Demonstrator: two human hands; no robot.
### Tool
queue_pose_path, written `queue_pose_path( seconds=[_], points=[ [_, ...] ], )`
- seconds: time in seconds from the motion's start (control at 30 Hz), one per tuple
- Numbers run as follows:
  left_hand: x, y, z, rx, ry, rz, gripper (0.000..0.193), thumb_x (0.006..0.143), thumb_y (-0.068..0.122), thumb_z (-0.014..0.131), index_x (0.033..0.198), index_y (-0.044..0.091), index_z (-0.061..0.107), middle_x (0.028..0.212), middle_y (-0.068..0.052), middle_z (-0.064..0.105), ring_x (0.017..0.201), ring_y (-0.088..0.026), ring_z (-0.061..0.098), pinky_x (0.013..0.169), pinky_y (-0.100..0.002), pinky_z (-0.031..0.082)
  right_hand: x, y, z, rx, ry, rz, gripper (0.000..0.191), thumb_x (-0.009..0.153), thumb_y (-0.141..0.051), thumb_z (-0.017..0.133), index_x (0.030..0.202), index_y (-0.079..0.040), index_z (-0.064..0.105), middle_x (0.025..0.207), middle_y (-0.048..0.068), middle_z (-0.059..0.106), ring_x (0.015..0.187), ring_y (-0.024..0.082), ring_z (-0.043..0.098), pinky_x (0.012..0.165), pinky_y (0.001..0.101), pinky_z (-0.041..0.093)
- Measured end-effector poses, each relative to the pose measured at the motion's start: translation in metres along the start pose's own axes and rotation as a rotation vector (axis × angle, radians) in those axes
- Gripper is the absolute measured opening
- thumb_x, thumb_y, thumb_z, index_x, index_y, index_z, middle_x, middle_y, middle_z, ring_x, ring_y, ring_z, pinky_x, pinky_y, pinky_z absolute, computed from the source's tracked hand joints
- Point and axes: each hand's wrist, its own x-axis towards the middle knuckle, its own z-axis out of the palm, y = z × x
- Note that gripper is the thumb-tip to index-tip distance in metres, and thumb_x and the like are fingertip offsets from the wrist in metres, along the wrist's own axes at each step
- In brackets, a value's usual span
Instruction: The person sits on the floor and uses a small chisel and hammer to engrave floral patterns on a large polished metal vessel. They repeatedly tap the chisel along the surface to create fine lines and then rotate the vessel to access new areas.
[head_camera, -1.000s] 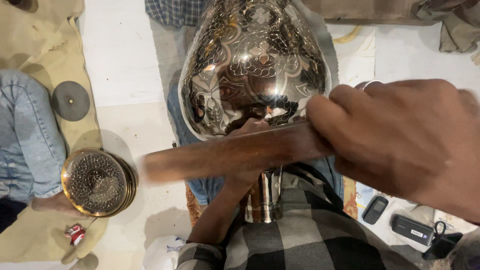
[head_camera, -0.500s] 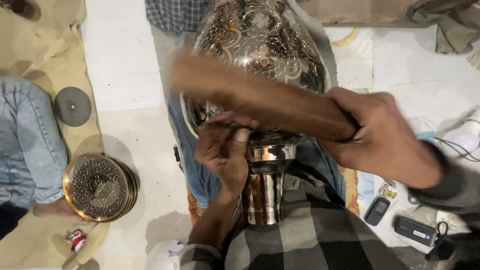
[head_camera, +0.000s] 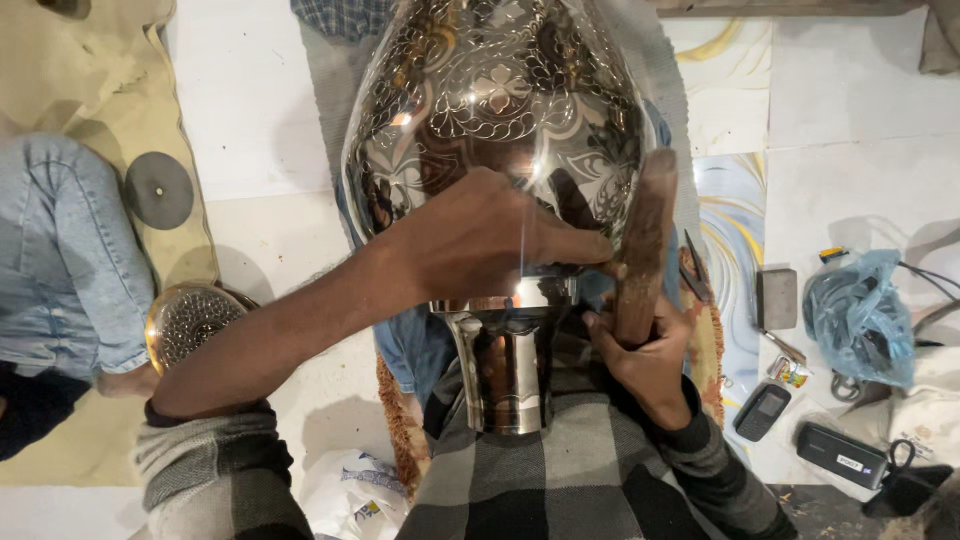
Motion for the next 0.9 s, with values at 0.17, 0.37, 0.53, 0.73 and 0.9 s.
queue_pose_path(
  seconds=[0.17,0.37,0.53,0.73,0.9],
  points=[
    [0.007,0.002,-0.004,-0.053,-0.027,0.048,0.057,0.09,-0.01,0.052,0.131,0.027,0.066,0.052,0.0,0.056,0.034,-0.006,0.045,0.034,-0.027,0.034,-0.004,-0.005,-0.001,0.146,0.084,-0.364,0.034,0.096,0.003,0.081,0.078,-0.018,0.062,0.076,-0.006,0.065,0.071,0.009,0.072,0.069,0.0237,0.059],
    [0.013,-0.001,-0.002,0.022,-0.002,0.186,0.049,0.092,-0.003,0.059,0.132,0.024,0.068,0.048,-0.002,0.054,0.035,-0.007,0.045,0.037,-0.026,0.034,0.001,-0.008,-0.006,-0.303,0.165,-0.343,0.038,0.076,0.008,0.072,0.112,0.009,0.063,0.089,0.013,0.069,0.074,0.02,0.07,0.068,0.0299,0.054],
    [0.015,-0.004,-0.004,-0.038,-0.032,0.188,0.04,0.097,-0.001,0.06,0.126,0.024,0.069,0.047,-0.001,0.053,0.035,-0.007,0.046,0.038,-0.027,0.035,-0.004,0.023,0.003,-0.139,0.157,-0.337,0.025,0.091,0.012,0.075,0.11,-0.002,0.067,0.103,0.011,0.07,0.088,0.018,0.07,0.076,0.0304,0.058],
    [0.02,-0.002,-0.008,0.032,-0.101,0.259,0.051,0.092,-0.005,0.057,0.134,0.023,0.066,0.047,-0.002,0.053,0.034,-0.008,0.046,0.034,-0.025,0.035,-0.022,0.065,-0.001,-1.085,0.16,-0.642,0.031,0.087,-0.005,0.071,0.117,-0.004,0.07,0.105,0.013,0.071,0.089,0.024,0.07,0.075,0.0364,0.058],
    [0.019,-0.001,-0.01,0.183,-0.27,0.213,0.058,0.097,-0.004,0.054,0.145,0.029,0.053,0.05,-0.002,0.051,0.041,-0.009,0.048,0.041,-0.027,0.039,-0.02,0.07,-0.002,-0.603,0.064,-0.66,0.019,0.098,-0.004,0.07,0.115,-0.007,0.064,0.114,0.013,0.068,0.104,0.028,0.065,0.092,0.0378,0.05]
  ],
)
